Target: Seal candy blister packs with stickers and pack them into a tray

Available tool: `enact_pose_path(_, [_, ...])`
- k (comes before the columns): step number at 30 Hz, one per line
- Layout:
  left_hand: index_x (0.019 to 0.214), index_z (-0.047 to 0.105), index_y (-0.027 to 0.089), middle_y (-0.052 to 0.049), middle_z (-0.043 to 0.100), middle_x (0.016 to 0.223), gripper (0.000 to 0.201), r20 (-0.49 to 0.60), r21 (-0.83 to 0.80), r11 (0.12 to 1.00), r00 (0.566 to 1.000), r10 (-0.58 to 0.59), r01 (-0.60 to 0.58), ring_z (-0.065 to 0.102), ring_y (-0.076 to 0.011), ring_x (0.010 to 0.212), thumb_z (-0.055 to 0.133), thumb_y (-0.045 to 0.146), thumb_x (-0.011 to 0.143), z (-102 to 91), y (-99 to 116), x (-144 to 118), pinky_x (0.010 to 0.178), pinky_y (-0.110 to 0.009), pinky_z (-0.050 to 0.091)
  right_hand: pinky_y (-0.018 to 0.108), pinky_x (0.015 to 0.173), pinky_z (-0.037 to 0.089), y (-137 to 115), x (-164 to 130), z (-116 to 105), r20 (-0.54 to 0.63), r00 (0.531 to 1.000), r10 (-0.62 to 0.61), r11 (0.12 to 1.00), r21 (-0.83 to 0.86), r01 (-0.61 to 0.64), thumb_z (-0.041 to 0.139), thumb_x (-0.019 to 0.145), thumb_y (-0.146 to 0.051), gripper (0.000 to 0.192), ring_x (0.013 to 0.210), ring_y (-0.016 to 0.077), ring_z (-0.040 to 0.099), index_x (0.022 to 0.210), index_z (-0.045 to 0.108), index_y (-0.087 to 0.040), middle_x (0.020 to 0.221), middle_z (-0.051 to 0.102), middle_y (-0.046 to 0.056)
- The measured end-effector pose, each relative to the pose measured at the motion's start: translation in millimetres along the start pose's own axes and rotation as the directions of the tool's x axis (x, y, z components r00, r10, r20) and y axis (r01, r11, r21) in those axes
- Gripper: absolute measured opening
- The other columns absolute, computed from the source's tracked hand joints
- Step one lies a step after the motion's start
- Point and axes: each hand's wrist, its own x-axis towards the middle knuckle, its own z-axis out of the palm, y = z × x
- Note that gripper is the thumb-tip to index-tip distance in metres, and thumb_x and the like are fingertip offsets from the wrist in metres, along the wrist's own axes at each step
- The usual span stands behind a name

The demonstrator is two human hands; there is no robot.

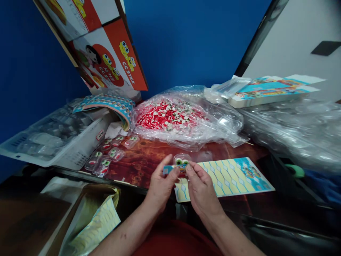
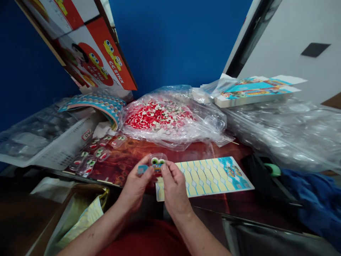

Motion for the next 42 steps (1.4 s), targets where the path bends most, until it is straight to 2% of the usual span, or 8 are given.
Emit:
enact_pose_path(10, [0.069, 0.063, 0.012, 0.001, 0.058, 0.057, 0.021, 0.207, -0.109, 0.973, 0.962, -0.178, 0.203, 0.049, -0.0054, 0.048, 0.074, 0.029, 0.061, 4.6, 22, 6, 0.050, -0.018, 0.038, 0.028, 0.063, 0.047, -16, -4, 3, 0.094, 0.996, 0.004, 0.999, 0.040, -0.008, 0.060, 0.078, -0.032, 0.016, 0.065, 0.0136, 0.059, 0.087, 0.062, -0.019, 0.076, 0.066, 0.001])
enact_pose_path(17, [0.077, 0.061, 0.016, 0.004, 0.054, 0.052, 0.023, 0.300, -0.081, 0.899, 0.871, -0.390, 0.431, 0.044, -0.0060, 0.040, 0.072, 0.028, 0.062, 9.2, 22, 7, 0.047, -0.022, 0.039, 0.024, 0.057, 0.044, -3, 0, -11, 0.003, 0.990, -0.145, 0.949, -0.282, 0.139, 0.053, 0.083, -0.035, 0.021, 0.061, 0.0114, 0.054, 0.092, 0.061, -0.018, 0.074, 0.064, 0.001])
enact_pose_path(24, [0.076, 0.065, 0.013, 0.000, 0.065, 0.065, 0.024, 0.044, -0.044, 0.991, 0.992, -0.122, 0.124, 0.058, -0.0093, 0.059, 0.075, 0.024, 0.056, 20.8, 19, 2, 0.062, -0.022, 0.046, 0.028, 0.063, 0.046, -13, 4, -15, -0.005, 0.974, -0.227, 0.859, -0.472, 0.198, 0.048, 0.084, -0.036, 0.023, 0.070, 0.0160, 0.058, 0.091, 0.060, -0.017, 0.078, 0.064, 0.004])
enact_pose_path(30, [0.069, 0.063, 0.015, 0.000, 0.066, 0.069, 0.020, 0.182, 0.133, 0.990, 0.982, -0.061, 0.037, 0.060, -0.0104, 0.062, 0.076, 0.024, 0.057, 33.0, 7, -13, 0.063, -0.022, 0.048, 0.033, 0.080, 0.044, -29, -14, -24, 0.139, 0.875, -0.464, 0.588, -0.690, 0.422, 0.041, 0.086, -0.024, 0.021, 0.089, 0.0183, 0.055, 0.093, 0.060, -0.018, 0.093, 0.061, 0.008])
enact_pose_path(32, [0.075, 0.064, 0.015, -0.003, 0.067, 0.073, 0.020, 0.370, 0.297, 0.953, 0.914, -0.165, 0.051, 0.061, -0.0134, 0.068, 0.071, 0.029, 0.063, 45.6, -3, -13, 0.068, -0.026, 0.049, 0.033, 0.081, 0.044, -46, -30, -46, 0.223, 0.846, -0.484, 0.451, -0.765, 0.460, 0.039, 0.085, -0.020, 0.024, 0.093, 0.0189, 0.055, 0.099, 0.059, -0.019, 0.097, 0.061, 0.009])
enact_pose_path(36, [0.110, 0.057, 0.017, -0.011, 0.063, 0.105, 0.047, 0.638, 0.706, 0.606, 0.700, -0.321, -0.366, 0.057, -0.0244, 0.095, 0.060, 0.041, 0.070, 70.1, -29, 3, 0.083, -0.038, 0.045, 0.034, 0.073, 0.046, -101, -103, -141, -0.081, 0.797, -0.598, 0.275, -0.955, 0.110, 0.044, 0.083, -0.025, 0.024, 0.082, 0.0197, 0.060, 0.101, 0.060, -0.024, 0.090, 0.066, 0.005])
enact_pose_path(40, [0.128, 0.041, 0.009, -0.020, 0.038, 0.136, 0.064, 0.705, 0.660, -0.117, 0.665, -0.246, -0.743, 0.031, -0.0341, 0.125, 0.051, 0.041, 0.073, 67.9, -55, 43, 0.099, -0.048, 0.027, 0.039, 0.066, 0.046, -142, -214, -266, -0.618, 0.313, -0.721, 0.327, -0.702, -0.632, 0.044, 0.077, -0.040, 0.032, 0.072, 0.0245, 0.061, 0.094, 0.062, -0.020, 0.079, 0.066, 0.009])
enact_pose_path(42, [0.129, 0.041, 0.014, -0.017, 0.031, 0.141, 0.062, 0.669, 0.607, -0.350, 0.697, -0.260, -0.713, 0.025, -0.0361, 0.128, 0.047, 0.045, 0.076, 56.9, -62, 60, 0.098, -0.052, 0.026, 0.039, 0.065, 0.046, -145, -256, -314, -0.736, 0.257, -0.626, 0.258, -0.507, -0.823, 0.041, 0.074, -0.040, 0.031, 0.072, 0.0267, 0.061, 0.084, 0.062, -0.019, 0.073, 0.065, 0.011])
